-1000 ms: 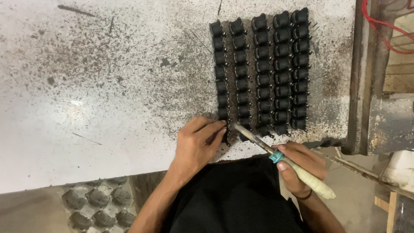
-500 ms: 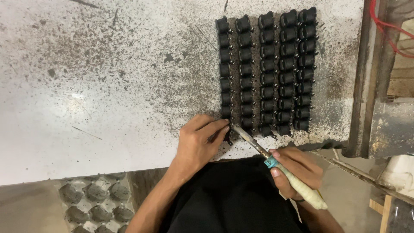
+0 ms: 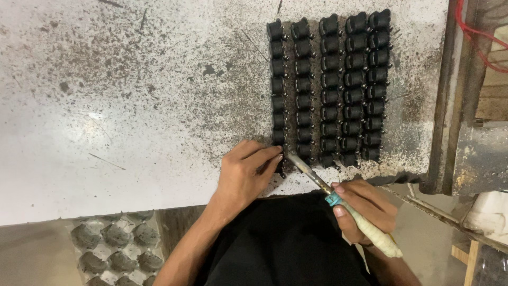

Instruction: The person solders small black electrical components arranged in rows on a workbench, holding each component steady with one hand while applying a soldering iron with the other, with smoke rising as they work. They work through the grid component by component, then set the iron down and reach toward a testing machine at the end.

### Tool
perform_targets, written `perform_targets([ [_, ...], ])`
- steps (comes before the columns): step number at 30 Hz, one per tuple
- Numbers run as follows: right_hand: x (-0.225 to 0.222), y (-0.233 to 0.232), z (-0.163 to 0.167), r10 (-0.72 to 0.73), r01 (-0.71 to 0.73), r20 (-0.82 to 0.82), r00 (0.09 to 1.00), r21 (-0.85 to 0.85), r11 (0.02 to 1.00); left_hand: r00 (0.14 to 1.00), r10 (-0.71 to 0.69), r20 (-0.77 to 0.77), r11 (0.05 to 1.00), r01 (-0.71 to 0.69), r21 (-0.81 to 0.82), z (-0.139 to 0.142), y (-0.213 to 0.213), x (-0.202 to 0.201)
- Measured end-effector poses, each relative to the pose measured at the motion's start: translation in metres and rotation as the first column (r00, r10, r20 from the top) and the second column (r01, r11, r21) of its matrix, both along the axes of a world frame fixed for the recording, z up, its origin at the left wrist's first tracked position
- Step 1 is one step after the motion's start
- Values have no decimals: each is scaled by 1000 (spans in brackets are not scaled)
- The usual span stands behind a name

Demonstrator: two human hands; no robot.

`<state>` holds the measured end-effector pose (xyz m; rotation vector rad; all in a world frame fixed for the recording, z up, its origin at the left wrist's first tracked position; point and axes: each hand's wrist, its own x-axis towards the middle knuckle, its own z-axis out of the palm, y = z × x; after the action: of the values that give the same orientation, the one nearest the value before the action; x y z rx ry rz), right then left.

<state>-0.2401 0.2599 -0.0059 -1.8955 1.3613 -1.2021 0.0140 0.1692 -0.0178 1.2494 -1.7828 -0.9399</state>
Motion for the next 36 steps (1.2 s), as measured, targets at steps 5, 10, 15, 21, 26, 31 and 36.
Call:
perform_targets([
  [5, 3, -1, 5, 9, -10, -17, 1000, -43, 999, 1000, 7, 3, 1000, -7, -7, 0, 1, 1],
  [10, 3, -5, 9, 46, -48, -27, 999, -54, 997, 1000, 14, -3, 999, -15, -46, 2, 0, 0],
  [15, 6, -9, 10, 55, -56, -20, 998, -99, 993, 1000, 6, 9, 1000, -6, -12, 3, 1, 0],
  [21, 9, -6, 7, 72, -78, -46, 996, -159, 984, 1000, 12, 11, 999, -11, -51, 0, 2, -1],
  [26, -11, 3, -6, 28, -25, 13, 1000, -196, 980, 1000, 9, 7, 1000, -9, -18, 13, 3, 2],
  [31, -74, 24, -4, -220, 280, 209, 953, -325, 903, 993, -106, 57, 987, 112, -112, 18, 14, 14],
  [36, -116, 77, -8, -514, 577, 381, 769, -68, 814, 987, -97, 125, 978, 118, -172, 2, 28, 10],
])
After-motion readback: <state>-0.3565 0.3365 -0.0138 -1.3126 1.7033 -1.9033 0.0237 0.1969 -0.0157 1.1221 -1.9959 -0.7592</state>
